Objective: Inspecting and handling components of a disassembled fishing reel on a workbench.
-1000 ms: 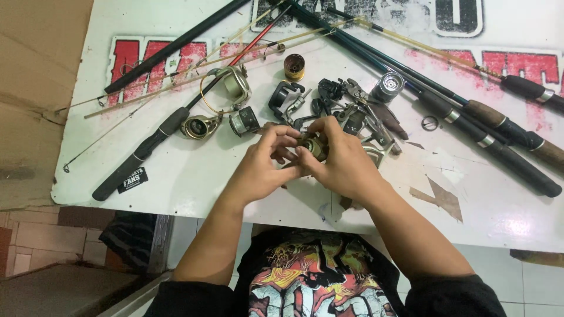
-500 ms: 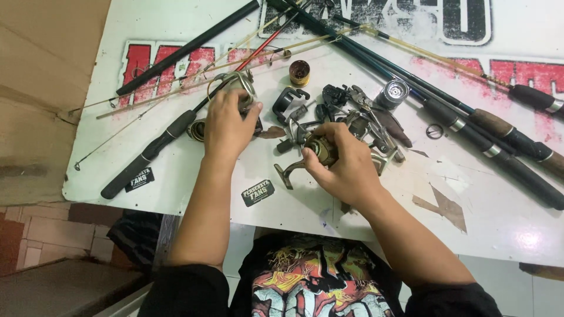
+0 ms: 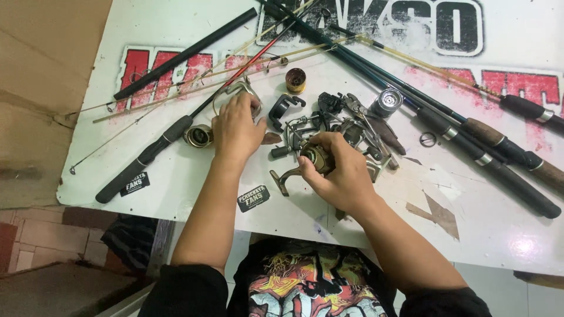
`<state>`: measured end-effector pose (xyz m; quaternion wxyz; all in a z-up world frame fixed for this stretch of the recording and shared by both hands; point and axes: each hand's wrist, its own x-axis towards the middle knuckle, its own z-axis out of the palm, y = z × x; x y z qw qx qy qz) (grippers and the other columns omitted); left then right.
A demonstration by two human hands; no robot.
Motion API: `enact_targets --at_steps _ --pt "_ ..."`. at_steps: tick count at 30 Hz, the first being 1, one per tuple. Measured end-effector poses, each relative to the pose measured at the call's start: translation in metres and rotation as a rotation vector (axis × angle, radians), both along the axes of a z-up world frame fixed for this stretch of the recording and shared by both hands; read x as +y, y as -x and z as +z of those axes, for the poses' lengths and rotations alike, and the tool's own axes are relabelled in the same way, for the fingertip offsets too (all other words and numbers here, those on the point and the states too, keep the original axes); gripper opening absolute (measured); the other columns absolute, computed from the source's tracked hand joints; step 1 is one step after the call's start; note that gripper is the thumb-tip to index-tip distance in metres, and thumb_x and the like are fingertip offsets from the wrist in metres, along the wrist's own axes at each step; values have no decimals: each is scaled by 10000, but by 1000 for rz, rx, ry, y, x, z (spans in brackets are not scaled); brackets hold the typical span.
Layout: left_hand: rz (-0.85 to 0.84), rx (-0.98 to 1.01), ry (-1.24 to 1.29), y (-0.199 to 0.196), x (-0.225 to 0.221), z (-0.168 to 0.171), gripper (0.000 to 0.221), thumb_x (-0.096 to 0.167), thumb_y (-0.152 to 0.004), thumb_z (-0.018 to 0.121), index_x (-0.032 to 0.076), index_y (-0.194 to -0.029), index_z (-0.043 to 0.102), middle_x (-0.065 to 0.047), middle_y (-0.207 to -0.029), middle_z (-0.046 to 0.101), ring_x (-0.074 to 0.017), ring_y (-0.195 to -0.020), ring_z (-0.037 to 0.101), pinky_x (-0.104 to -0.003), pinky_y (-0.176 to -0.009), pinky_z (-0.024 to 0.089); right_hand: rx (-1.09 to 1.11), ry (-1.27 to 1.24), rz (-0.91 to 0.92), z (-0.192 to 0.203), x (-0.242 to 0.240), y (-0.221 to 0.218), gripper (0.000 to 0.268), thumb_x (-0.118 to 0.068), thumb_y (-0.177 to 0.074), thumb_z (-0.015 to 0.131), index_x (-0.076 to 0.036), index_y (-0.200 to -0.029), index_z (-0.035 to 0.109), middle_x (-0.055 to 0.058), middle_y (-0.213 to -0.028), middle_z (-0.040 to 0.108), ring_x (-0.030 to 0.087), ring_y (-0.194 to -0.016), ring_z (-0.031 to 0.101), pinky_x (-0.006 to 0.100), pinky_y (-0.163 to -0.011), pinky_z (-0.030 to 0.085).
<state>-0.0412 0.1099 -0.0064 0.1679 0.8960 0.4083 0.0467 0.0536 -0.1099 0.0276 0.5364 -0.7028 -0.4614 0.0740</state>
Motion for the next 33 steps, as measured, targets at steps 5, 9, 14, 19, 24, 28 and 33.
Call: enact_targets --at_steps 5,9,14,19,24,28,33 --pt "-17 -91 32 -4 -1 1 275 158 -862 667 180 -1106 542 -90 -1048 643 -371 -1053 669 -558 -866 540 -11 -7 7 -1 0 -2 336 -248 -894 789 -62 -1143 660 123 -686 627 294 -555 629 354 -527 490" --pt "-60 -284 23 0 -10 20 254 45 -876 619 120 -1105 538 -97 -946 626 -359 -978 683 -522 -816 567 -22 -20 -1 -1 -2 -2 324 -254 -910 770 -62 -1145 657 111 -676 624 274 -542 623 341 -519 487" --pt "-160 -428 -8 5 -8 18 336 3 -860 617 78 -1180 546 -116 -917 624 -364 -973 673 -510 -819 566 -35 -15 20 -1 -4 -3 317 -250 -918 761 -55 -1142 653 127 -668 637 290 -527 622 364 -510 488" --pt "-149 -641 61 6 -12 33 356 -7 -858 603 64 -1207 600 -112 -903 616 -336 -942 670 -427 -790 594 -61 -5 -2 -4 -4 -3 345 -267 -885 793 -68 -1134 663 125 -679 656 311 -531 647 367 -499 495" --pt "17 -1014 341 8 -13 32 413 -34 -830 645 111 -1217 646 -61 -879 635 -153 -841 644 -313 -714 621 4 -15 -24 0 -2 -1 351 -274 -854 801 -70 -1113 681 152 -656 674 339 -506 641 397 -487 473" --pt "11 -1272 580 1 -19 43 406 -89 -835 603 52 -1215 620 -18 -879 547 -93 -842 571 -249 -726 629 22 -54 -41 8 -2 -1 331 -270 -851 799 -87 -1103 687 135 -660 660 291 -491 615 370 -485 468" --pt "-3 -1555 1159 -16 -19 37 359 -36 -881 484 45 -1216 587 -73 -1010 607 -144 -815 632 -251 -612 613 180 -190 -37 17 -4 -8 342 -180 -839 807 -64 -1138 688 102 -718 695 182 -620 619 314 -591 497"
